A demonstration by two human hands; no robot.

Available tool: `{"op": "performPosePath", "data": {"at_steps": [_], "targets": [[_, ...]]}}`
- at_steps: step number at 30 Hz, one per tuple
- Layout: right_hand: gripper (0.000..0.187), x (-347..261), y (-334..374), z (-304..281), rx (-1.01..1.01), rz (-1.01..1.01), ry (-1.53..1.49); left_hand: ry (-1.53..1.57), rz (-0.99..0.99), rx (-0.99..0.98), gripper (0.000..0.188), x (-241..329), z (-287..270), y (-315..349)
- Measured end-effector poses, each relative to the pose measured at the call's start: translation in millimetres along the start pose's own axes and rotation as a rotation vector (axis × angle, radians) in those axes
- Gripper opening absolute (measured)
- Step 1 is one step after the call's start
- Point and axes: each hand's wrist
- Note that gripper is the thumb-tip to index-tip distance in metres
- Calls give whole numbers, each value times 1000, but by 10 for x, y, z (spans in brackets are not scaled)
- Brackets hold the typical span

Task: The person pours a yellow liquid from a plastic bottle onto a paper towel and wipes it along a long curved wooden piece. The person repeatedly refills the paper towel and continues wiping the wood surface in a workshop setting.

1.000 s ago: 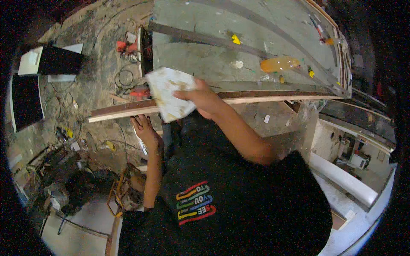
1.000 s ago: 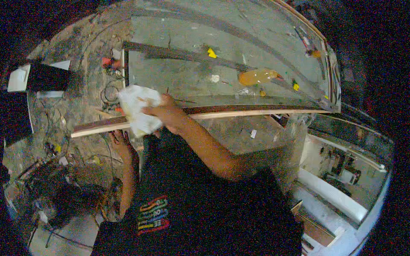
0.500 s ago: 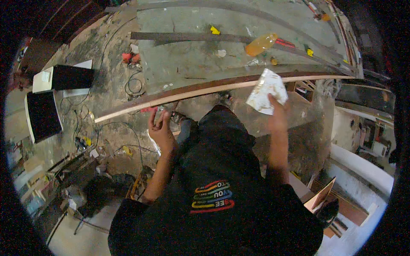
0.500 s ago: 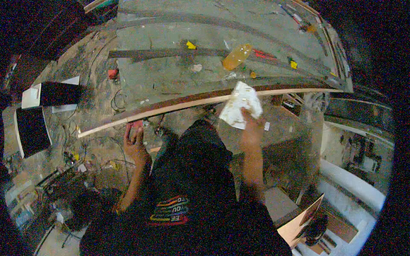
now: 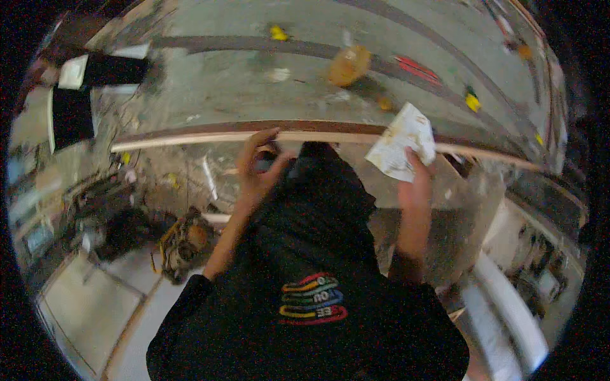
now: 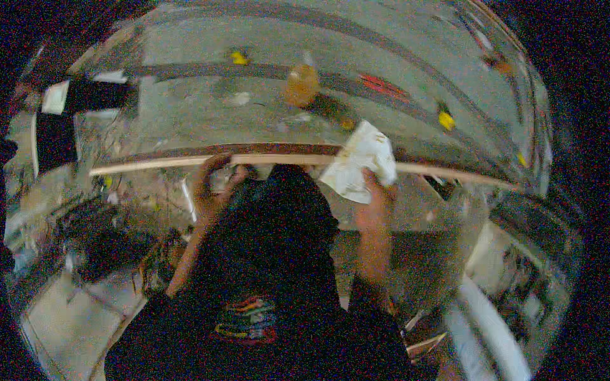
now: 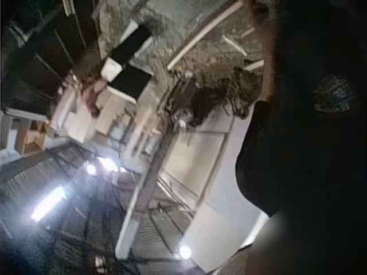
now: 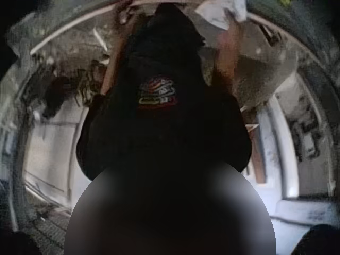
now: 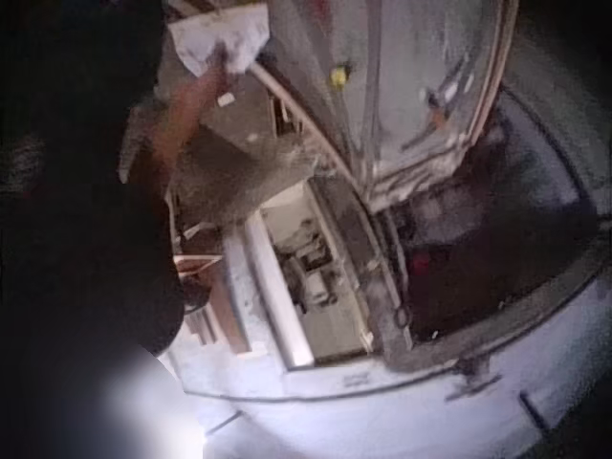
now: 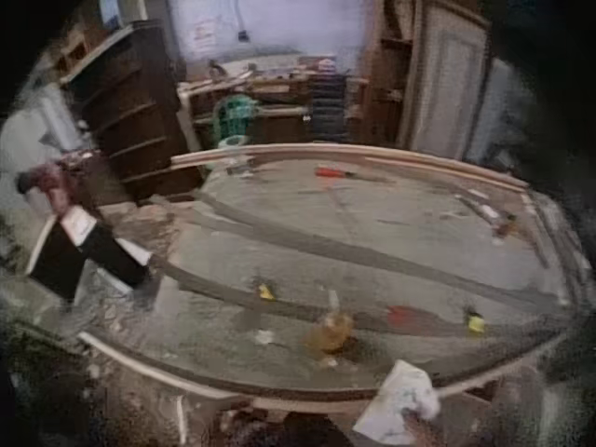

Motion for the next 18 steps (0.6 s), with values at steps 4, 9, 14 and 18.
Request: {"op": "performPosePath", "data": {"at_steps": [4,9,14,18], "targets": [[48,135,-161,-156,24,8,105,-97,298,-184,49,28,291,-64],[57,370,-105,-534,159,5,440,-223,404,-299,43,-306,332,237],[51,284,-88,-588,135,-2,864,-143,371,-191,32,-752,413,422],[45,82,-79,79,-180,-82,1195,-137,313,-138,28,-845,193,447]]}}
Point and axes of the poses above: each hand's wrist, its own y-axis away from the middle knuckle, its own z-axis out of the palm, x = y × z, and after that the axes turned 8 degrees about z, right-handed
